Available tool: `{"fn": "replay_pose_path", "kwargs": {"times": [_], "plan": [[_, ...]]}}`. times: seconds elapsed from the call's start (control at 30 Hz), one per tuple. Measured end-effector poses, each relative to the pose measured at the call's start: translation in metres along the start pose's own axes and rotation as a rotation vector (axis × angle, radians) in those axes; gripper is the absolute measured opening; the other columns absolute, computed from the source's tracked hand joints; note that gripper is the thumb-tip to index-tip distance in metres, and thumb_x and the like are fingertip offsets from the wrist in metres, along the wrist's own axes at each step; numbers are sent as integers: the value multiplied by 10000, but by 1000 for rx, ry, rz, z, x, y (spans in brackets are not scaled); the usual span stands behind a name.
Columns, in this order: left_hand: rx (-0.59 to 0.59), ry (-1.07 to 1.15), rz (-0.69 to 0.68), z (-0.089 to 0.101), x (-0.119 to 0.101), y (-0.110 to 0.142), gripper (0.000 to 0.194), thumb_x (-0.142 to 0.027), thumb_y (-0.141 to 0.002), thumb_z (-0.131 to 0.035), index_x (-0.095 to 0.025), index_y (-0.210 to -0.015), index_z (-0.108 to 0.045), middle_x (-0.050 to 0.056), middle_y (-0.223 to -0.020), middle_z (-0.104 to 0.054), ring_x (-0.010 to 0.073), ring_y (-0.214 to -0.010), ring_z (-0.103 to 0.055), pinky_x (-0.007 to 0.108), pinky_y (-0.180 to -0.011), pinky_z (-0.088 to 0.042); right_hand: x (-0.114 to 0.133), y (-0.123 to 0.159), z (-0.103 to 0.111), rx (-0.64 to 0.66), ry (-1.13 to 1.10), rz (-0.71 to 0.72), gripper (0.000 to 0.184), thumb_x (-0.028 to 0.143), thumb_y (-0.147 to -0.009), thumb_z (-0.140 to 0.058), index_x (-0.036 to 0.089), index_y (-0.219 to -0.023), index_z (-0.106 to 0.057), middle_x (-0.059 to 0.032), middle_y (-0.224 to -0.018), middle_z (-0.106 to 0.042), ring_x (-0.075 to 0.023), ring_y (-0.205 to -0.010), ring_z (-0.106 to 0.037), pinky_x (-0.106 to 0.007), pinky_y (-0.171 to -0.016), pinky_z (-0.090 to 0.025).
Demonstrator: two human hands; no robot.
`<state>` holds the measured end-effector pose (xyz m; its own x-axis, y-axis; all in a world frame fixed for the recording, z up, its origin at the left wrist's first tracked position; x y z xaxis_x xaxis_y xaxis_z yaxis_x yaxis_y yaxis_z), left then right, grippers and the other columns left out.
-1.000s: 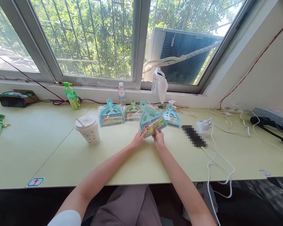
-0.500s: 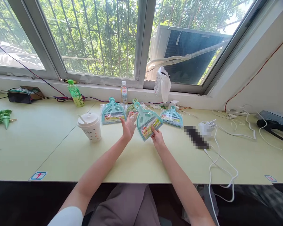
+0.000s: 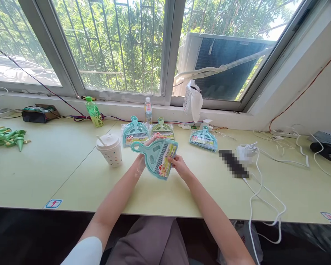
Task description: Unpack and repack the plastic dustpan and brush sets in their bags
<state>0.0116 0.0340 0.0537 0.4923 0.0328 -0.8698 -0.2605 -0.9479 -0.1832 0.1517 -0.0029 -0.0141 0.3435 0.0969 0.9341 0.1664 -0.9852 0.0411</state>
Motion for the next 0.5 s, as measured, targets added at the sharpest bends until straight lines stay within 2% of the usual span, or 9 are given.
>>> {"fn": "replay_pose_path", "kwargs": {"times": [0.07,0.13,0.2,0.33,0.43,0.5], "plan": [[0,17,-39,-3,-6,-1,401,-594,-800,-574,-236,-964,-652,69,-1044,-683,321,-1125,-575,493,-905,-483,0,-1,-1,22,-2,-7,463,429,-536,-851,141,-876,-723,-79,-865,-742,-206,-737,-689,-294,-630,-535],[28,52,-99,-9,-12,3,400,-583,-801,-575,-219,-958,-632,68,-1068,-677,324,-1174,-541,483,-931,-469,-1,-2,-1,31,-8,-3,464,438,-536,-850,144,-872,-723,-75,-865,-742,-201,-730,-686,-288,-617,-534],[96,85,-131,-19,-13,14,401,-558,-806,-571,-229,-1031,-613,60,-1165,-650,325,-1227,-501,487,-949,-458,-3,-1,-2,25,-9,10,467,450,-538,-846,146,-870,-721,-70,-855,-740,-194,-716,-680,-283,-605,-533],[294,74,-67,-45,-4,33,501,-544,-788,-565,-275,-1211,-568,64,-1306,-575,311,-1280,-466,509,-995,-434,-8,2,-7,-30,-56,19,458,468,-530,-840,144,-826,-708,-60,-811,-733,-195,-704,-674,-310,-630,-546],[332,24,-39,-53,5,23,589,-615,-759,-542,-249,-1220,-586,90,-1263,-600,299,-1275,-479,486,-1040,-413,-8,3,-7,-108,-134,44,439,459,-543,-834,149,-821,-695,-54,-811,-729,-192,-723,-676,-318,-671,-554],[280,-36,-39,-50,14,7,644,-669,-745,-522,-212,-1189,-614,123,-1186,-641,314,-1225,-524,495,-1006,-440,-5,1,-3,-165,-178,75,440,454,-565,-825,152,-855,-688,-57,-848,-731,-190,-757,-680,-312,-697,-558]]}}
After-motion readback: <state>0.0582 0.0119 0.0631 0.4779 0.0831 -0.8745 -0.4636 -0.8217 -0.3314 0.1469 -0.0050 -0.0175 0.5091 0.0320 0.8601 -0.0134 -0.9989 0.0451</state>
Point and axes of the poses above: each hand's wrist, its own y-axis away from the middle knuckle, its own z-axis out of the back of the hand, x = y × z, the point moved 5 cm from there along -y, towards the middle knuckle
